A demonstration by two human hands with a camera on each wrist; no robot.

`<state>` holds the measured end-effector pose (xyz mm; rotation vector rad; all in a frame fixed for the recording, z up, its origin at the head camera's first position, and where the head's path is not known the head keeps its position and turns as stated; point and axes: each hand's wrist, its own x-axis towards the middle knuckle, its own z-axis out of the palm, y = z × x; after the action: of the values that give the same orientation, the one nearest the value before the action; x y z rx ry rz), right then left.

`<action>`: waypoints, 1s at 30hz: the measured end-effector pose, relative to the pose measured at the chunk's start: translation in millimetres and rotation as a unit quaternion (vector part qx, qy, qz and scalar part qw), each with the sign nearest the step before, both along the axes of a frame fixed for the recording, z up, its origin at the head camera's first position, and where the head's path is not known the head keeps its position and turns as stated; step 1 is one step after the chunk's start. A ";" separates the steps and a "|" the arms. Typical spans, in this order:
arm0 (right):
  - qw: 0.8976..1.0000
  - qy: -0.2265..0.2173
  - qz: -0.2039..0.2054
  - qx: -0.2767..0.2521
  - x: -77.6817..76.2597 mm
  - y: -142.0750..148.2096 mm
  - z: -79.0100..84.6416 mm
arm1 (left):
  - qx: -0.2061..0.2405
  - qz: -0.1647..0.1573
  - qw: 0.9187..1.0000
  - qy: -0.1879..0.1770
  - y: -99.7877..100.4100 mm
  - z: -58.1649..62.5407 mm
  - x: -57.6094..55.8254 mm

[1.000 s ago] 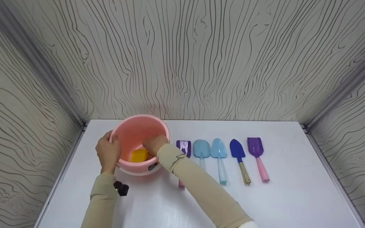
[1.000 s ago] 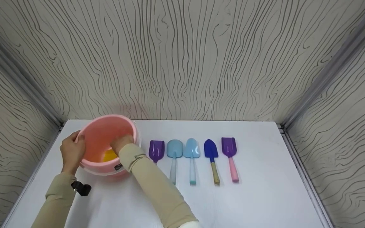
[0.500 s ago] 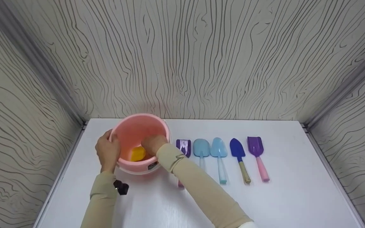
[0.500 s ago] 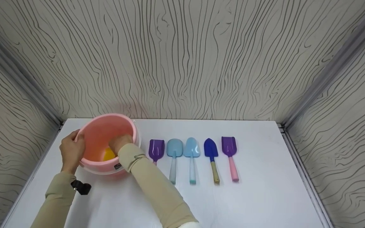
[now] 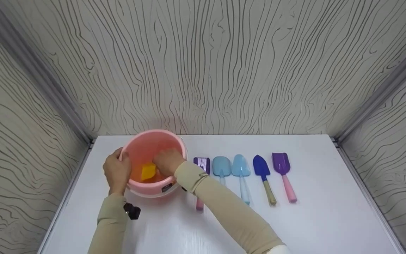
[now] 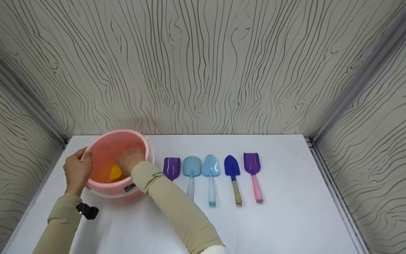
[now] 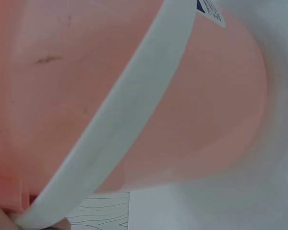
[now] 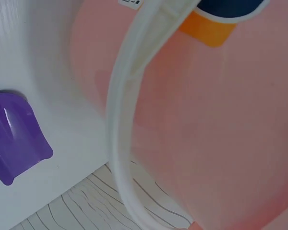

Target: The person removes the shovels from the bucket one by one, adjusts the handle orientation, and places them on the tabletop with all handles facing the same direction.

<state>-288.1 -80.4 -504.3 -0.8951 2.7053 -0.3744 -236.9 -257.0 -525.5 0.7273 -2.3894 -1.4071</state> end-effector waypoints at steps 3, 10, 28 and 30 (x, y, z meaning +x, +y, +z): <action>0.995 0.066 0.049 0.056 -4.8 -2.5 -2.6 | -0.007 0.002 1.000 0.000 0.4 0.6 -0.8; 0.991 0.090 0.070 0.076 -10.9 -4.3 -4.2 | -0.016 0.003 1.000 0.002 1.5 0.7 -1.3; 0.994 0.031 0.020 0.100 -12.5 -9.9 -8.1 | -0.018 0.011 1.000 0.014 1.3 -0.3 -2.5; 0.989 0.060 0.040 0.129 -12.2 -11.3 -10.9 | -0.020 0.013 1.000 0.017 2.8 -1.8 -1.6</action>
<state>-300.3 -91.7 -515.1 -0.9728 2.7308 0.0476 -238.5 -254.3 -527.3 0.7167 -2.3671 -1.3455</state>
